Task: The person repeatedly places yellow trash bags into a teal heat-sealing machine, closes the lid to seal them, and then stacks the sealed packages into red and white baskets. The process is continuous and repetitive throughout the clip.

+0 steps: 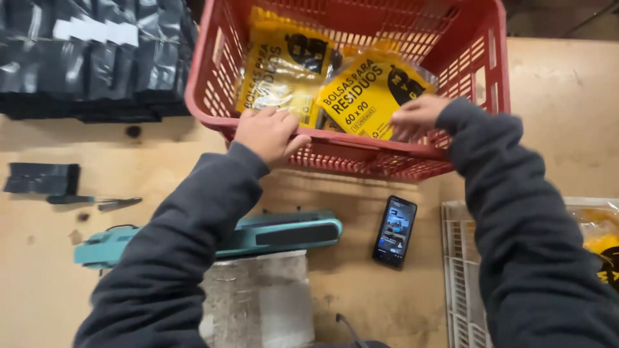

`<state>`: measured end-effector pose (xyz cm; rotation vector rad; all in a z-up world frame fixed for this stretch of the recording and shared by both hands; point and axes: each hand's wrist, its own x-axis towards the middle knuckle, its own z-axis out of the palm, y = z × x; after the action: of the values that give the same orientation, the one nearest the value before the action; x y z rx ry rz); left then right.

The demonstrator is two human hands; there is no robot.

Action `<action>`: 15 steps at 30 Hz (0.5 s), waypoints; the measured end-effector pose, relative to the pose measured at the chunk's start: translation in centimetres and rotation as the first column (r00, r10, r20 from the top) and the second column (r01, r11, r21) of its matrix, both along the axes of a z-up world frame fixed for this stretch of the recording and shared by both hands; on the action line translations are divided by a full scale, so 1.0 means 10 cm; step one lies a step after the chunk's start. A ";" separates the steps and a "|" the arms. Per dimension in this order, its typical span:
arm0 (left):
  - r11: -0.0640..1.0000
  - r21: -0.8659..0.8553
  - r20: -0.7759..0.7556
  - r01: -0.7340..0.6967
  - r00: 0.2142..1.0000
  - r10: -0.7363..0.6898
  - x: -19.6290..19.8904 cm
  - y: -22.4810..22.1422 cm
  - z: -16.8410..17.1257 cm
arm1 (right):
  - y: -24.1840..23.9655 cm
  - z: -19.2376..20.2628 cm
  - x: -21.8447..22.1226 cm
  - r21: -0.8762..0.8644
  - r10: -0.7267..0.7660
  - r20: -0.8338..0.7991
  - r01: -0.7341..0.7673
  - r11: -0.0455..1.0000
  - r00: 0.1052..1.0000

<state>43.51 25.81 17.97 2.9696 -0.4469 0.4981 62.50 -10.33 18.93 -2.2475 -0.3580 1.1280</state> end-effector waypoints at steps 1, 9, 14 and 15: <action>1.000 0.005 0.232 0.005 0.973 -0.006 0.00 0.01 -0.06 | 0.02 -0.04 0.16 0.002 -0.108 -0.072 0.108 0.994 0.992; 0.999 -0.012 0.338 0.039 0.941 -0.033 -0.04 0.01 -0.06 | -0.52 -1.47 1.95 -0.607 0.244 0.353 0.023 0.794 0.903; 0.999 -0.042 0.395 -0.012 0.918 0.027 -0.09 -0.07 0.02 | -0.90 -2.16 2.68 -0.486 0.201 0.515 0.090 0.869 0.833; 0.998 -0.059 0.403 0.012 0.915 0.013 -0.10 -0.07 0.04 | -0.89 -2.23 2.64 -0.462 0.122 0.521 0.159 0.872 0.845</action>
<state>42.51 25.08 18.37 2.8002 -0.4526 1.1145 88.93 -19.22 -3.34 -3.0170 -0.2829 0.5828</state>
